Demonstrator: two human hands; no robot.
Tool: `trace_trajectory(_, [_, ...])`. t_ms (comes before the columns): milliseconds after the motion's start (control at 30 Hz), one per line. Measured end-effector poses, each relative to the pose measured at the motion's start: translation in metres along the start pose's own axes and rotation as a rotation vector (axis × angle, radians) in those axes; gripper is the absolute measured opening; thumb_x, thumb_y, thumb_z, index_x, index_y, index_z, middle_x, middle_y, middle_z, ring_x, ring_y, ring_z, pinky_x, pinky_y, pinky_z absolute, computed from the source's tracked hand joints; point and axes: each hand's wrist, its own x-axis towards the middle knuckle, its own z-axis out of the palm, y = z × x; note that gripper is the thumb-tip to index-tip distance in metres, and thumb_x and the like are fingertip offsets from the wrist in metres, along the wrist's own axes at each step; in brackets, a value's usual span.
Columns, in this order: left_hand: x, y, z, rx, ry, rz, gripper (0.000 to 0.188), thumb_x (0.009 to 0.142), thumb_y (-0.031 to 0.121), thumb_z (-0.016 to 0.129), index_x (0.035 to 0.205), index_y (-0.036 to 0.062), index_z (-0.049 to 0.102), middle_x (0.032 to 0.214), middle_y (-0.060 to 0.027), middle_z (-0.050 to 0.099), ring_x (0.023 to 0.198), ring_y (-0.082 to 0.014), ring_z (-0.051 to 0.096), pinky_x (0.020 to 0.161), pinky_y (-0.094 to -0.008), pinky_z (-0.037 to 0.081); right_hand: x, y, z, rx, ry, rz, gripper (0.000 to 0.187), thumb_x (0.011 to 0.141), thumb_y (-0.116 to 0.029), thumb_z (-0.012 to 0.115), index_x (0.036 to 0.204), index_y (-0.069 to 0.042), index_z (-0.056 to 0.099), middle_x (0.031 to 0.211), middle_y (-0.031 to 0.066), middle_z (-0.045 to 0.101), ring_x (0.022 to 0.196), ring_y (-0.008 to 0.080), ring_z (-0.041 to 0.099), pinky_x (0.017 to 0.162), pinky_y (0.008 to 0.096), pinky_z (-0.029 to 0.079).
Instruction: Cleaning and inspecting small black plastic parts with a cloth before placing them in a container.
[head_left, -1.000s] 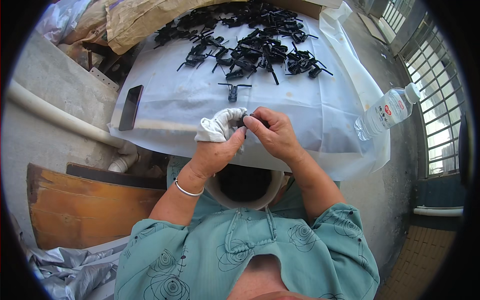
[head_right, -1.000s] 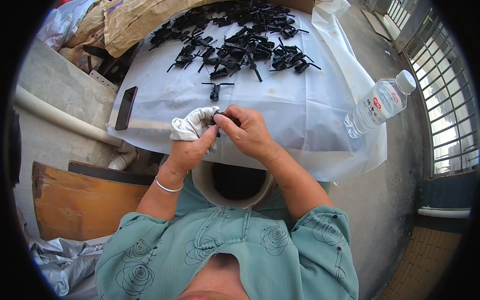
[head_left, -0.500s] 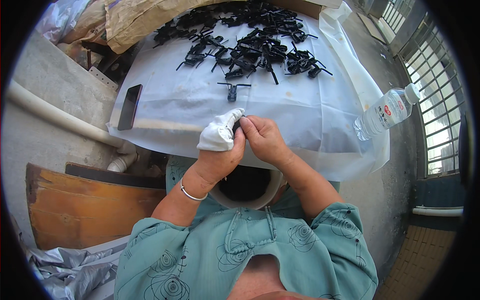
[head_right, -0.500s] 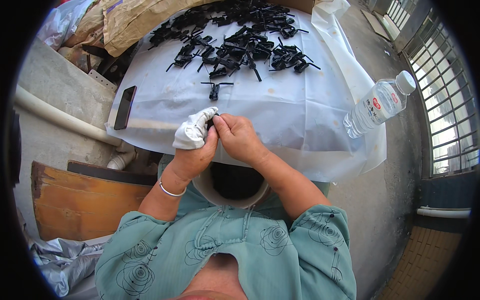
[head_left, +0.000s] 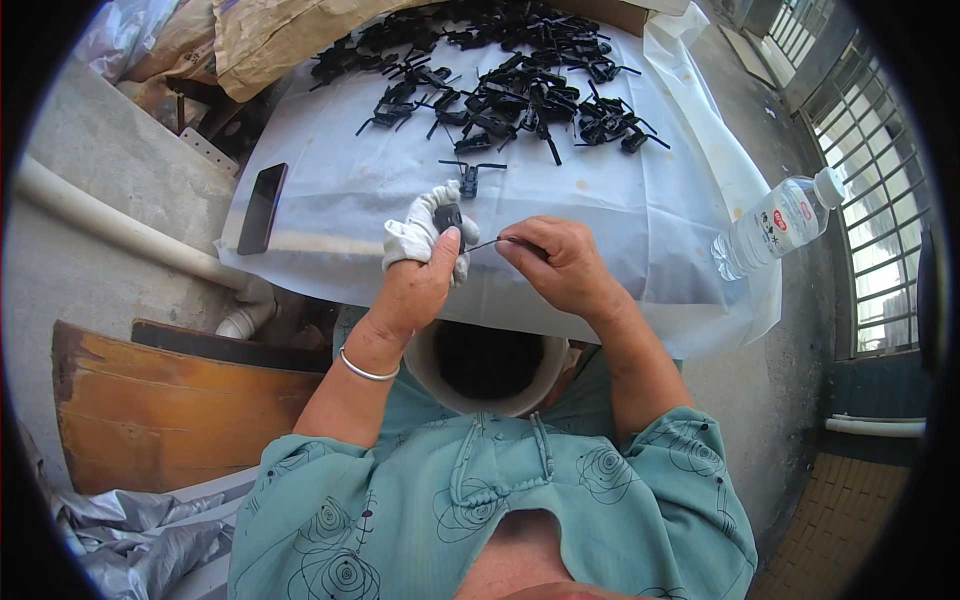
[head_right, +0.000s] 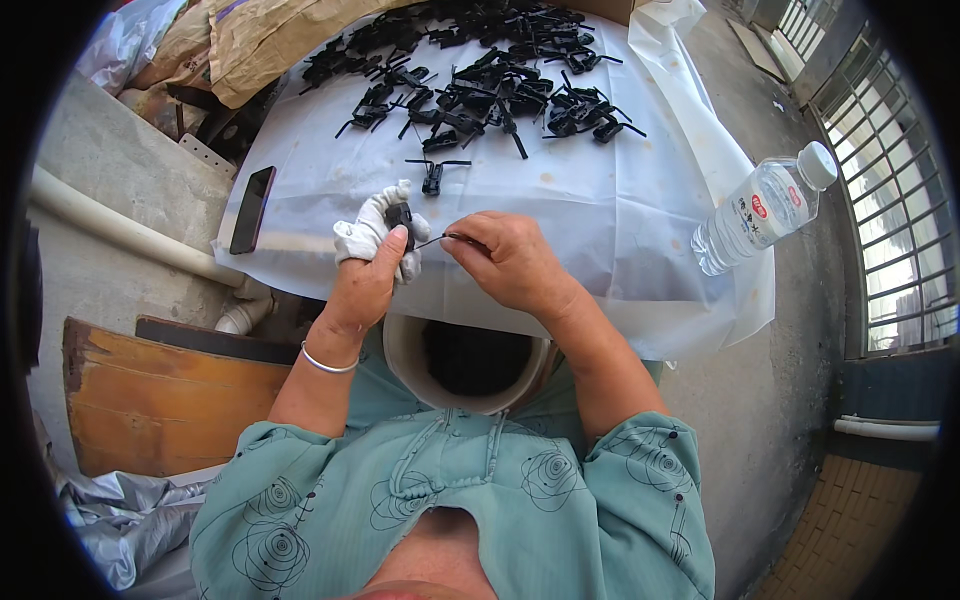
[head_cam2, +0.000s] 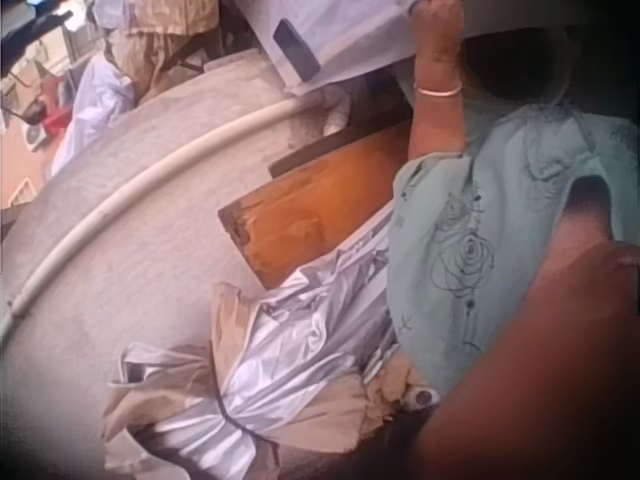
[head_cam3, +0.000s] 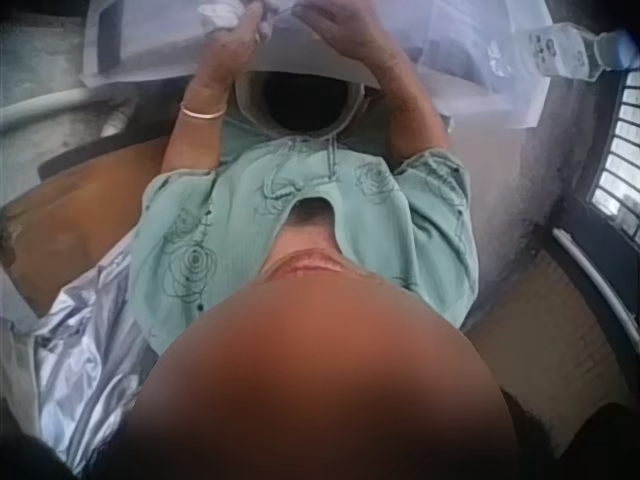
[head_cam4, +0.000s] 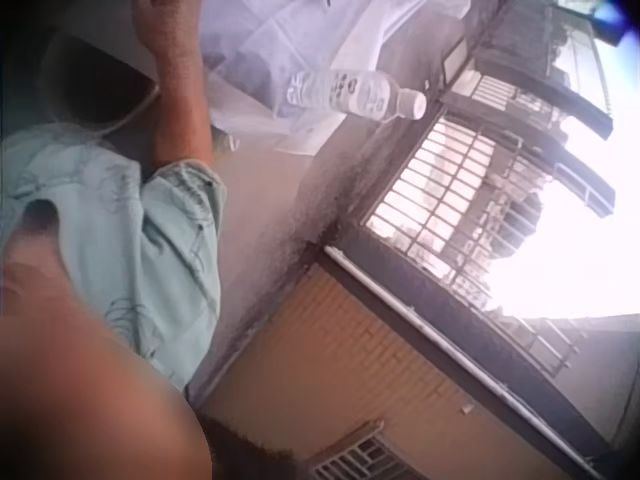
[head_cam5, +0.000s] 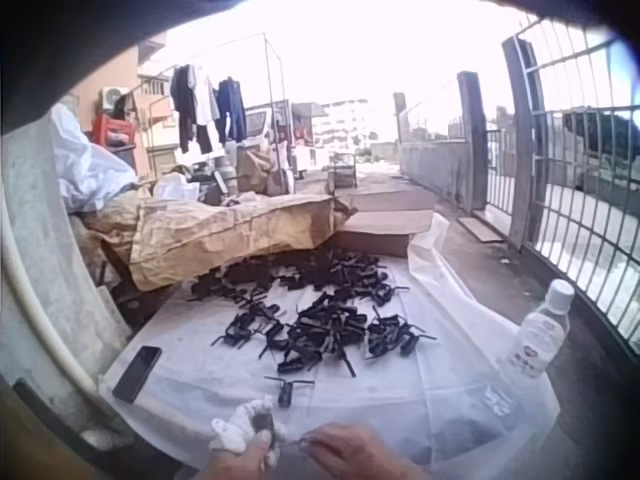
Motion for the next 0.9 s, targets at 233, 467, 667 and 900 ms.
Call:
trace_trajectory(233, [-0.002, -0.005, 0.008, 0.216, -0.209, 0.062, 0.031, 0.086, 0.007, 0.044, 0.116, 0.0020, 0.044, 0.081, -0.0005, 0.048, 0.064, -0.0053, 0.041, 0.057, -0.0208, 0.039, 0.002, -0.009, 0.006, 0.186, -0.021, 0.151, 0.009, 0.082, -0.009, 0.062, 0.080, 0.000, 0.061, 0.062, 0.0054, 0.053, 0.054, 0.0111, 0.046, 0.052, 0.0245, 0.040])
trace_trajectory(467, [0.001, -0.011, 0.011, 0.415, -0.065, 0.223, 0.023, 0.082, 0.003, 0.044, 0.104, -0.0002, 0.048, 0.082, -0.0075, 0.052, 0.071, -0.0169, 0.048, 0.067, -0.0297, 0.043, 0.001, -0.005, 0.010, 0.149, -0.084, 0.104, 0.020, 0.089, -0.014, 0.052, 0.076, 0.000, 0.055, 0.059, 0.0055, 0.045, 0.055, 0.0116, 0.041, 0.053, 0.0283, 0.039])
trace_trajectory(667, [-0.009, -0.012, 0.014, 0.664, -0.024, 0.343, 0.022, 0.081, 0.005, 0.044, 0.102, -0.0022, 0.048, 0.085, -0.0213, 0.054, 0.078, -0.0347, 0.054, 0.070, -0.0361, 0.045, -0.003, -0.011, 0.023, 0.221, -0.143, 0.248, 0.024, 0.091, -0.016, 0.048, 0.075, 0.001, 0.053, 0.059, 0.0068, 0.046, 0.057, 0.0120, 0.040, 0.055, 0.0287, 0.039])
trace_trajectory(900, [-0.014, 0.023, -0.020, 0.965, -0.362, 0.059, 0.061, 0.081, 0.030, 0.062, 0.128, -0.0024, 0.037, 0.106, -0.0248, 0.057, 0.098, -0.0377, 0.055, 0.087, -0.0384, 0.043, 0.001, -0.007, -0.010, 0.203, -0.463, 0.366, 0.032, 0.092, -0.024, 0.049, 0.070, -0.002, 0.056, 0.059, 0.0002, 0.050, 0.057, 0.0108, 0.041, 0.056, 0.0278, 0.040])
